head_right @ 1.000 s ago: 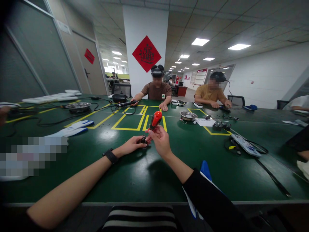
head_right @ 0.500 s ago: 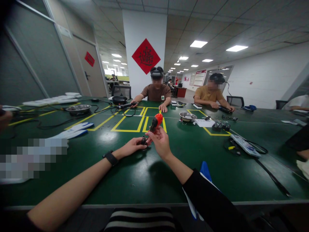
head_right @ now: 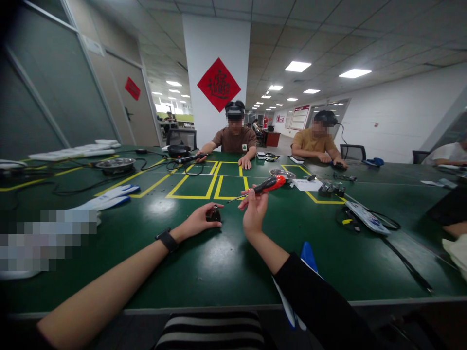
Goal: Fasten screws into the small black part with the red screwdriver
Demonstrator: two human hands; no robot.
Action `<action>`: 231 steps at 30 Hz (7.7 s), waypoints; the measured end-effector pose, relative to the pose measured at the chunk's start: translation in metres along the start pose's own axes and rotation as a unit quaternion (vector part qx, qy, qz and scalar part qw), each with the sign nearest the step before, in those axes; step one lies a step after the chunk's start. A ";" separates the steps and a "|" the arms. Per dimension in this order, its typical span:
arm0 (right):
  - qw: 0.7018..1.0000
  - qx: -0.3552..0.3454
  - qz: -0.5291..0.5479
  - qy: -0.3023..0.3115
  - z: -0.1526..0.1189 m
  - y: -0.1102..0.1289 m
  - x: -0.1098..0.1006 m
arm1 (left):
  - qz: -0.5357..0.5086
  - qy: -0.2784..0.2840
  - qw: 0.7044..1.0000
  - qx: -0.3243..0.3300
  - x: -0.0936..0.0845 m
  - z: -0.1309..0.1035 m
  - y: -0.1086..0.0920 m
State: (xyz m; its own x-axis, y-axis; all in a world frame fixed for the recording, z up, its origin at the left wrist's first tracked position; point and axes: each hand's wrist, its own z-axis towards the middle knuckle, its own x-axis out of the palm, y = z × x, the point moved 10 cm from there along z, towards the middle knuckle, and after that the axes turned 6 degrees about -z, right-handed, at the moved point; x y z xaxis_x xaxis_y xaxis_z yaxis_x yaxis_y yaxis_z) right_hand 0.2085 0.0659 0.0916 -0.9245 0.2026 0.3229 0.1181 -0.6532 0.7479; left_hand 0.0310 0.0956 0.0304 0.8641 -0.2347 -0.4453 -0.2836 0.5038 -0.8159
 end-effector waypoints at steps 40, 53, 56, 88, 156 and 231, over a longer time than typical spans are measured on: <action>0.989 0.092 -0.053 0.101 -0.013 -0.044 0.024 | 0.527 -0.095 0.814 -0.225 -0.214 -0.035 0.107; 0.986 0.101 -0.065 0.119 -0.015 -0.049 0.026 | 0.670 -0.041 0.731 -0.123 -0.256 -0.024 0.092; 0.986 0.100 -0.068 0.117 -0.015 -0.049 0.026 | 0.685 -0.018 0.725 -0.065 -0.245 -0.013 0.091; 0.986 0.113 -0.066 0.105 -0.014 -0.049 0.023 | 0.685 0.012 0.728 0.037 -0.219 -0.001 0.075; 0.985 0.131 -0.030 0.111 -0.014 -0.054 0.024 | 0.551 -0.066 0.823 -0.123 -0.256 -0.004 0.073; 0.618 -0.156 -0.646 0.421 -0.042 -0.024 0.077 | 0.504 0.070 0.858 -0.071 0.026 0.007 -0.051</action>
State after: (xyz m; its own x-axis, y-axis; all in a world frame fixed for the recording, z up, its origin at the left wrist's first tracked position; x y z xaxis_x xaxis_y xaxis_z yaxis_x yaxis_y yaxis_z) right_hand 0.1189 0.0663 0.0739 -0.0506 0.3367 -0.9403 -0.8695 -0.4780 -0.1243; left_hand 0.0714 0.0696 0.0633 0.0956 0.1582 -0.9828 -0.9135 0.4061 -0.0235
